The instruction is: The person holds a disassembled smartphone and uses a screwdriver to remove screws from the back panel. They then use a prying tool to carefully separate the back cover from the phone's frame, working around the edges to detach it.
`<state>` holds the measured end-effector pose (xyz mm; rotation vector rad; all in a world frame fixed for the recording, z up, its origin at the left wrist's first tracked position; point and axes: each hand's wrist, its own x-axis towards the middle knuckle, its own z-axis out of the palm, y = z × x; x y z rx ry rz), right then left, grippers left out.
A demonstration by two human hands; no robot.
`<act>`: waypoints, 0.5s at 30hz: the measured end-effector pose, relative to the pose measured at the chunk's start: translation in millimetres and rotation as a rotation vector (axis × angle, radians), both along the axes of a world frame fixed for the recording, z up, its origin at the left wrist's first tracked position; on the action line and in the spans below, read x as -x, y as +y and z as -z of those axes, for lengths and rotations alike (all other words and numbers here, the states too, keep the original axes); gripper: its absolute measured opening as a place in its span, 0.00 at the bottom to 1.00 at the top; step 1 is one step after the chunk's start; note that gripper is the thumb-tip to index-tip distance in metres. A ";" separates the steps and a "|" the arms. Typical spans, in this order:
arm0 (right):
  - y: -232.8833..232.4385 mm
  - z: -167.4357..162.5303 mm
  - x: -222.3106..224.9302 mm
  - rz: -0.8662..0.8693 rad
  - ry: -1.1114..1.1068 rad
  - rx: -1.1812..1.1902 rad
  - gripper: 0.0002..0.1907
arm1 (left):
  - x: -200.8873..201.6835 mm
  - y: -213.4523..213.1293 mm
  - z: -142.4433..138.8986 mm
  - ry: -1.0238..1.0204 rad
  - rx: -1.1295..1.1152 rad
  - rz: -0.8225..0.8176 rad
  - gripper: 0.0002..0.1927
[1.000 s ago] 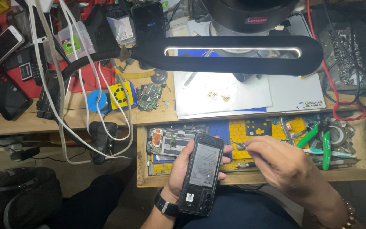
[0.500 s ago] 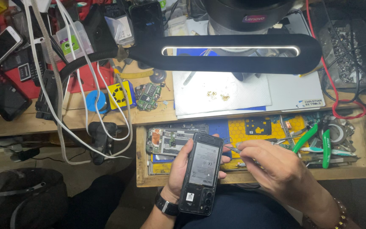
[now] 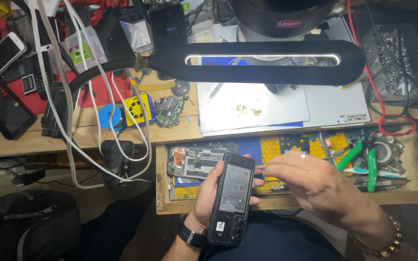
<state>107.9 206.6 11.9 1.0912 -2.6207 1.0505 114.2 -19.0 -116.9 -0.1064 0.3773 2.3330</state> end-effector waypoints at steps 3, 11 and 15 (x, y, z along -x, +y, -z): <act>2.0 7.0 -2.5 0.368 -0.332 -0.304 0.12 | -0.2 0.1 -0.3 -0.008 0.000 -0.001 0.35; 7.5 22.0 -3.4 0.278 -0.199 -0.082 0.11 | -0.8 -0.1 3.5 -0.007 -0.012 -0.003 0.34; 7.4 20.7 -5.3 0.120 -0.186 0.042 0.13 | -0.9 -1.3 4.7 -0.017 -0.039 0.005 0.34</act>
